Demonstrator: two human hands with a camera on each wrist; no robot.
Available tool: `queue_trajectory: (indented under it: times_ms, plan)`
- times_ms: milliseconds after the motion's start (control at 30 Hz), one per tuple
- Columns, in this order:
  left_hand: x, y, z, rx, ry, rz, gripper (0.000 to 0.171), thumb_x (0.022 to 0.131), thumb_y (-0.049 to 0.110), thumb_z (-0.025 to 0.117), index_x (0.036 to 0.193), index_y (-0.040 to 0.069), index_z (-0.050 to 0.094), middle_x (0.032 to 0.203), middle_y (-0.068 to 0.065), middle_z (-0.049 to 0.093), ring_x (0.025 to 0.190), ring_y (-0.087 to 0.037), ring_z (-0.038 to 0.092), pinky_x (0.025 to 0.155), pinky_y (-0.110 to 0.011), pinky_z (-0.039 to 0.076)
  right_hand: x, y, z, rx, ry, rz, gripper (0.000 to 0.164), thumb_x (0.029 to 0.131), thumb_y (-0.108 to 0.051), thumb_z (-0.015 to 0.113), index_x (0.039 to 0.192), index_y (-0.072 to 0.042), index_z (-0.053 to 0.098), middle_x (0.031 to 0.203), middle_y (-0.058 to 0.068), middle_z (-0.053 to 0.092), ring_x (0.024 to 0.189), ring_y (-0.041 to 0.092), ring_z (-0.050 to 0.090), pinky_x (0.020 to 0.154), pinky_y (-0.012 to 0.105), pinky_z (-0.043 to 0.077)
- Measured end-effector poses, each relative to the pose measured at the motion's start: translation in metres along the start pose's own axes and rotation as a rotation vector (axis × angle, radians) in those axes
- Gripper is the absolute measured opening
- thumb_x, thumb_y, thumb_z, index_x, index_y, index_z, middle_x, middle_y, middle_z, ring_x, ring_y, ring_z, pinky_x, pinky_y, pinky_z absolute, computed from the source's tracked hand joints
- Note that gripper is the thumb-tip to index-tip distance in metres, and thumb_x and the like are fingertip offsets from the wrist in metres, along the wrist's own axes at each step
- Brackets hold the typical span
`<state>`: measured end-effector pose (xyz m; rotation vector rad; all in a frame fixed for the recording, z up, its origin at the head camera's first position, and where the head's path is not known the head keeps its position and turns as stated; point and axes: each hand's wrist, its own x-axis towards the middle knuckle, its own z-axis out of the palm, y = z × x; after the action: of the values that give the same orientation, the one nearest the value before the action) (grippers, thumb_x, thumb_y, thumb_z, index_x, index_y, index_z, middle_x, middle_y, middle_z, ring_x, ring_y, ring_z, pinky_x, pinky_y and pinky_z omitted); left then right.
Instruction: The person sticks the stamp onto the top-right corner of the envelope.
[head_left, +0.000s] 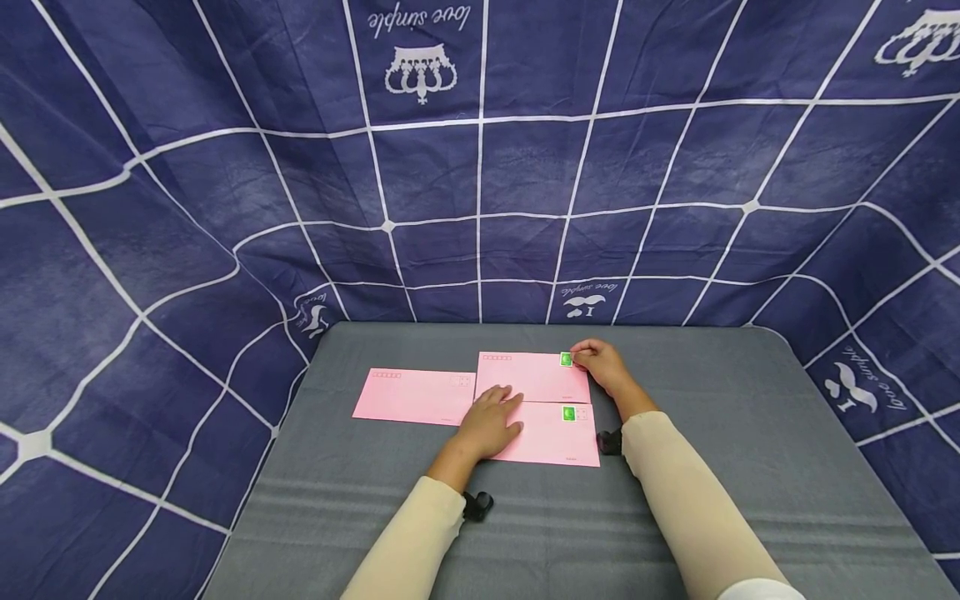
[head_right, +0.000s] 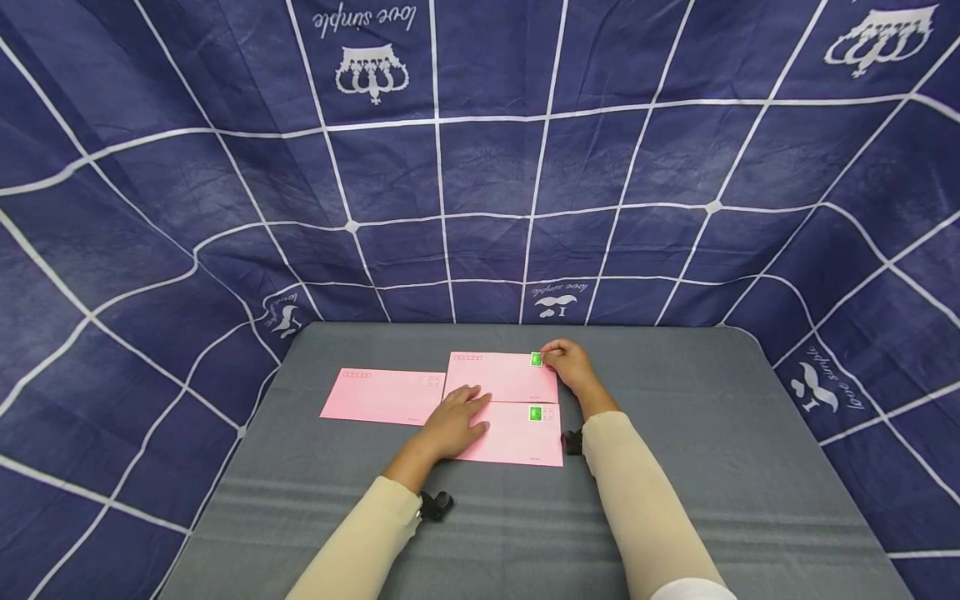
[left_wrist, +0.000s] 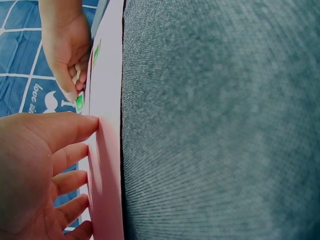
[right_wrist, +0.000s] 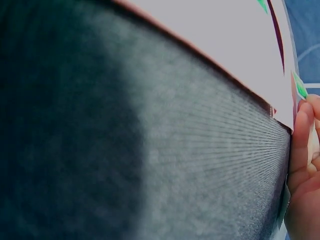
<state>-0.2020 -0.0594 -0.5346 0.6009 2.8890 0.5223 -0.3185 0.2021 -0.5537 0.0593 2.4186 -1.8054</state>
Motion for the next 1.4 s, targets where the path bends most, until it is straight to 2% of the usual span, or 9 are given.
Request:
queue_trajectory:
  times_ms: [133,433,667,833,1067,1300,1400]
  plan:
    - [0.0004,-0.0005,0.0002,-0.006,0.0,-0.002,0.055,0.099,0.034,0.059,0.15,0.016,0.051,0.16,-0.01,0.043,0.151,-0.031,0.035,0.125,-0.046,0.028,0.0004,0.0004,0.0008,-0.019,0.003,-0.002,0.026,0.094,-0.004,0.065,0.115,0.011,0.065,0.08,-0.008,0.067,0.073,0.0,0.06,0.069,0.014,0.05]
    - [0.0014,-0.0013,0.0009,-0.008,0.01,0.015,0.055,0.099,0.033,0.059,0.15,0.013,0.051,0.16,-0.012,0.043,0.151,-0.032,0.034,0.125,-0.047,0.027,0.0036,0.0008,0.0017,-0.039,0.017,-0.009,0.022,0.094,-0.006,0.066,0.11,0.009,0.066,0.076,-0.01,0.064,0.071,0.002,0.058,0.066,0.015,0.048]
    - [0.0027,-0.0011,0.001,-0.015,-0.011,0.0,0.056,0.1,0.035,0.056,0.152,0.016,0.047,0.162,-0.01,0.039,0.153,-0.03,0.031,0.127,-0.045,0.023,0.0029,-0.0006,0.0013,-0.079,0.03,-0.015,0.02,0.094,-0.007,0.066,0.109,0.006,0.068,0.075,-0.013,0.062,0.071,0.002,0.055,0.066,0.015,0.047]
    - [0.0034,-0.002,0.0018,-0.015,0.002,0.001,0.055,0.1,0.034,0.057,0.151,0.016,0.049,0.162,-0.009,0.04,0.152,-0.03,0.032,0.126,-0.045,0.024,0.0014,-0.002,0.0011,-0.105,0.031,-0.012,0.021,0.093,-0.008,0.067,0.11,0.005,0.068,0.073,-0.014,0.059,0.071,0.004,0.054,0.066,0.015,0.046]
    - [0.0029,-0.0018,0.0,0.003,-0.01,0.005,0.056,0.1,0.035,0.057,0.152,0.016,0.048,0.162,-0.01,0.04,0.153,-0.031,0.032,0.126,-0.046,0.024,0.0032,-0.0019,0.0008,-0.14,0.026,-0.021,0.021,0.094,-0.009,0.067,0.109,0.005,0.069,0.074,-0.012,0.059,0.071,0.003,0.053,0.065,0.016,0.045]
    - [0.0003,0.0009,-0.0029,-0.017,-0.018,-0.005,0.055,0.1,0.033,0.058,0.151,0.015,0.049,0.161,-0.01,0.041,0.152,-0.031,0.033,0.125,-0.047,0.027,0.0027,-0.0005,0.0017,-0.196,0.034,-0.014,0.019,0.093,-0.01,0.067,0.107,0.003,0.07,0.077,-0.007,0.06,0.071,0.007,0.053,0.065,0.017,0.045]
    - [-0.0001,0.0009,-0.0025,0.009,-0.011,0.008,0.055,0.1,0.033,0.058,0.15,0.014,0.05,0.16,-0.011,0.042,0.151,-0.031,0.035,0.125,-0.045,0.027,0.0025,0.0001,0.002,-0.235,0.037,-0.018,0.018,0.092,-0.01,0.067,0.106,0.001,0.071,0.078,-0.006,0.062,0.072,0.007,0.053,0.066,0.018,0.045]
